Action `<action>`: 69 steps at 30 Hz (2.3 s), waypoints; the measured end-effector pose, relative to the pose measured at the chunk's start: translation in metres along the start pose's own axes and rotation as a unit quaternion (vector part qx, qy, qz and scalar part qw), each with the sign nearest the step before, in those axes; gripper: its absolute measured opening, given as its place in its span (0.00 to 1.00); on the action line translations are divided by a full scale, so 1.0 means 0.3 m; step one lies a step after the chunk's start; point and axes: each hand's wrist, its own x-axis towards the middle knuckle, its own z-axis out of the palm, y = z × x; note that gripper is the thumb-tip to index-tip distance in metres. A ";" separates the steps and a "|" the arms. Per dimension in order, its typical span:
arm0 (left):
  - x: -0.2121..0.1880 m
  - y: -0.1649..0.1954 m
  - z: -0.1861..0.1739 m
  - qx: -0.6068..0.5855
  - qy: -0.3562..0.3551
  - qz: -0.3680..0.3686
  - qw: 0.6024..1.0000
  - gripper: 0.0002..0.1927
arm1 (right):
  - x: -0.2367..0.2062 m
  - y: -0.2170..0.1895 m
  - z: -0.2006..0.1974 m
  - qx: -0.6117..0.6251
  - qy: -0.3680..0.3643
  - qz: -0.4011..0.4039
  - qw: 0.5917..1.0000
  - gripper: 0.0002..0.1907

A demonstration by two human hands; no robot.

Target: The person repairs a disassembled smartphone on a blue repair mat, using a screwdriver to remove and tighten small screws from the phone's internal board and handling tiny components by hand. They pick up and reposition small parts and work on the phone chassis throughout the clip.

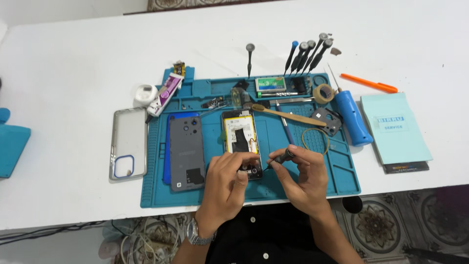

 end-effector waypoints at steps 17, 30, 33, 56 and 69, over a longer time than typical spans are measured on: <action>0.032 -0.065 0.032 0.002 -0.005 0.005 1.000 0.42 | 0.006 0.079 -0.003 0.024 -0.061 -0.006 0.998 0.30; -0.010 -0.073 0.041 -0.001 -0.010 0.003 1.000 0.44 | -0.035 0.073 0.000 -0.007 -0.067 -0.026 0.997 0.31; -0.024 -0.047 0.021 0.001 -0.013 0.000 1.000 0.44 | -0.029 0.033 0.010 0.003 -0.075 -0.034 0.997 0.32; 0.003 0.287 -0.104 0.009 -0.012 0.004 1.000 0.43 | 0.091 -0.287 -0.052 -0.050 -0.108 -0.103 0.988 0.32; -0.027 0.353 -0.158 0.014 -0.006 0.013 1.000 0.42 | 0.104 -0.399 -0.024 -0.081 -0.087 -0.102 0.988 0.32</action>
